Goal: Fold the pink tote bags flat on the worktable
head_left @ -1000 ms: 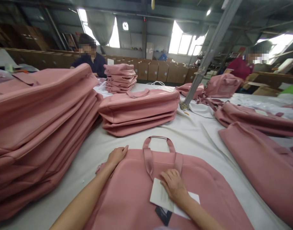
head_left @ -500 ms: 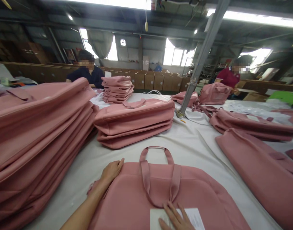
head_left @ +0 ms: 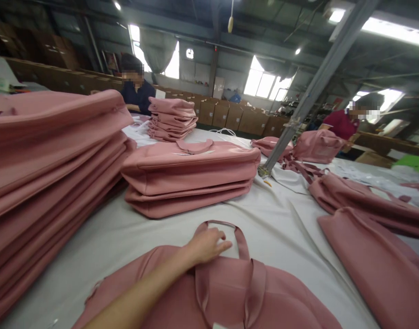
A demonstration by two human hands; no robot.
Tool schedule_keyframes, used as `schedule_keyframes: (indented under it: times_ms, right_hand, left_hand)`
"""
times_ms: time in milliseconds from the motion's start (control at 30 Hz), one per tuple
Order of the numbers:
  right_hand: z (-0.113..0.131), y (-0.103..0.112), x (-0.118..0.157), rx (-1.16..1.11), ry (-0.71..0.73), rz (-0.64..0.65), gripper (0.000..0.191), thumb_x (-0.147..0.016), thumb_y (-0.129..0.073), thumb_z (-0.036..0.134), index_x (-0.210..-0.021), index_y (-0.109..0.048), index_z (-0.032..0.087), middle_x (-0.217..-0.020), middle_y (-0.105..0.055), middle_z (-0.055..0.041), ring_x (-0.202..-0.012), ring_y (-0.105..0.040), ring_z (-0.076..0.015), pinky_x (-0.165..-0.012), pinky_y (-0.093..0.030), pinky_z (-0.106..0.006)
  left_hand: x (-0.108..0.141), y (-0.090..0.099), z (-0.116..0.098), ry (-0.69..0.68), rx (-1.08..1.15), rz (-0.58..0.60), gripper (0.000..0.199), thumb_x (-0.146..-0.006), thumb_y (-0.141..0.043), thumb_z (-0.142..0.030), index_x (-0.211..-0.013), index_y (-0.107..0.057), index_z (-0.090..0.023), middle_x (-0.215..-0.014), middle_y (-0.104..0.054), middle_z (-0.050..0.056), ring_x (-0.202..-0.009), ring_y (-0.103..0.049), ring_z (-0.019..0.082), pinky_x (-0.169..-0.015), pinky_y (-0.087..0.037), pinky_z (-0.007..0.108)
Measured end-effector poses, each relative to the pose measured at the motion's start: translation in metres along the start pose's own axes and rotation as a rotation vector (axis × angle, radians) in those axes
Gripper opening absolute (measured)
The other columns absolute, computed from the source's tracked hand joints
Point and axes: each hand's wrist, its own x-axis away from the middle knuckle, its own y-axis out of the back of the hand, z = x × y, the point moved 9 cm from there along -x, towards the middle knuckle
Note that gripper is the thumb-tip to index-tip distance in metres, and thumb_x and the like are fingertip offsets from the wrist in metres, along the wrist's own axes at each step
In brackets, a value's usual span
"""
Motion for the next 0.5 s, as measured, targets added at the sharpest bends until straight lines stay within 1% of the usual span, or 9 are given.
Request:
schedule_keyframes:
  times_ms: [67, 100, 167, 233, 300, 333, 400, 467, 500]
  right_hand:
    - [-0.014, 0.018, 0.019, 0.007, -0.025, -0.032, 0.063, -0.068, -0.065, 0.05, -0.129, -0.046, 0.056, -0.122, -0.06, 0.0086, -0.12, -0.05, -0.0384, -0.086, -0.05, -0.063]
    - [-0.021, 0.028, 0.03, 0.009, -0.042, -0.05, 0.062, -0.072, -0.063, 0.047, -0.13, -0.043, 0.056, -0.121, -0.061, 0.0102, -0.118, -0.053, -0.0359, -0.085, -0.054, -0.059]
    - [-0.037, 0.046, 0.046, 0.01, -0.073, -0.08, 0.059, -0.082, -0.055, 0.04, -0.136, -0.036, 0.055, -0.12, -0.061, 0.0115, -0.113, -0.058, -0.0306, -0.084, -0.058, -0.051]
    - [-0.055, 0.054, 0.039, 0.008, -0.095, -0.095, 0.06, -0.088, -0.047, 0.03, -0.144, -0.03, 0.044, -0.125, -0.06, 0.0044, -0.111, -0.06, -0.0276, -0.085, -0.059, -0.046]
    - [-0.076, 0.052, 0.009, -0.008, -0.115, -0.1, 0.055, -0.092, -0.042, 0.022, -0.146, -0.032, 0.028, -0.128, -0.058, -0.0062, -0.113, -0.058, -0.0259, -0.09, -0.056, -0.043]
    - [-0.087, 0.047, -0.013, -0.017, -0.129, -0.087, 0.051, -0.093, -0.041, 0.02, -0.143, -0.036, 0.022, -0.128, -0.058, -0.0104, -0.115, -0.057, -0.0256, -0.093, -0.054, -0.043]
    - [-0.104, 0.03, -0.058, -0.031, -0.154, 0.012, 0.043, -0.092, -0.044, 0.021, -0.135, -0.045, 0.013, -0.129, -0.056, -0.0161, -0.117, -0.054, -0.0268, -0.097, -0.05, -0.044]
    - [-0.11, 0.006, -0.093, -0.046, -0.143, 0.192, 0.044, -0.089, -0.05, 0.022, -0.131, -0.048, 0.01, -0.13, -0.054, -0.0187, -0.119, -0.053, -0.0283, -0.098, -0.047, -0.044]
    - [-0.107, -0.005, -0.103, -0.058, -0.118, 0.296, 0.045, -0.088, -0.053, 0.021, -0.131, -0.048, 0.01, -0.13, -0.054, -0.0186, -0.118, -0.053, -0.0282, -0.097, -0.047, -0.042]
  left_hand:
    - [-0.016, -0.031, -0.006, 0.009, -0.045, 0.189, 0.055, -0.091, -0.034, -0.057, -0.102, -0.069, -0.016, -0.099, -0.067, 0.019, -0.092, -0.062, 0.034, -0.079, -0.048, 0.045]
    - [-0.021, -0.043, -0.005, 0.016, -0.053, 0.256, 0.056, -0.089, -0.036, -0.058, -0.097, -0.071, -0.015, -0.095, -0.067, 0.021, -0.089, -0.063, 0.036, -0.076, -0.049, 0.048]
    - [-0.028, -0.062, 0.002, 0.022, -0.061, 0.375, 0.06, -0.086, -0.039, -0.063, -0.093, -0.072, -0.013, -0.096, -0.067, 0.024, -0.088, -0.063, 0.038, -0.074, -0.049, 0.05]
    - [-0.028, -0.072, 0.006, 0.013, -0.045, 0.472, 0.063, -0.083, -0.04, -0.066, -0.093, -0.073, -0.013, -0.097, -0.067, 0.023, -0.086, -0.064, 0.037, -0.072, -0.051, 0.048]
    - [-0.023, -0.075, 0.004, 0.006, -0.032, 0.53, 0.063, -0.081, -0.045, -0.067, -0.096, -0.073, -0.013, -0.095, -0.068, 0.022, -0.082, -0.064, 0.035, -0.067, -0.052, 0.046]
    - [-0.018, -0.073, 0.001, -0.002, -0.028, 0.527, 0.062, -0.08, -0.047, -0.066, -0.098, -0.073, -0.013, -0.093, -0.068, 0.021, -0.08, -0.064, 0.035, -0.065, -0.052, 0.045]
    - [-0.005, -0.062, -0.011, -0.017, -0.033, 0.448, 0.062, -0.077, -0.051, -0.068, -0.099, -0.073, -0.014, -0.088, -0.068, 0.02, -0.078, -0.064, 0.036, -0.062, -0.051, 0.046]
    - [0.012, -0.044, -0.027, -0.023, -0.047, 0.312, 0.065, -0.077, -0.049, -0.072, -0.096, -0.074, -0.016, -0.084, -0.068, 0.02, -0.078, -0.064, 0.037, -0.061, -0.051, 0.047]
    - [0.021, -0.034, -0.036, -0.022, -0.059, 0.247, 0.067, -0.078, -0.046, -0.074, -0.096, -0.074, -0.016, -0.084, -0.068, 0.02, -0.079, -0.064, 0.037, -0.062, -0.051, 0.048]
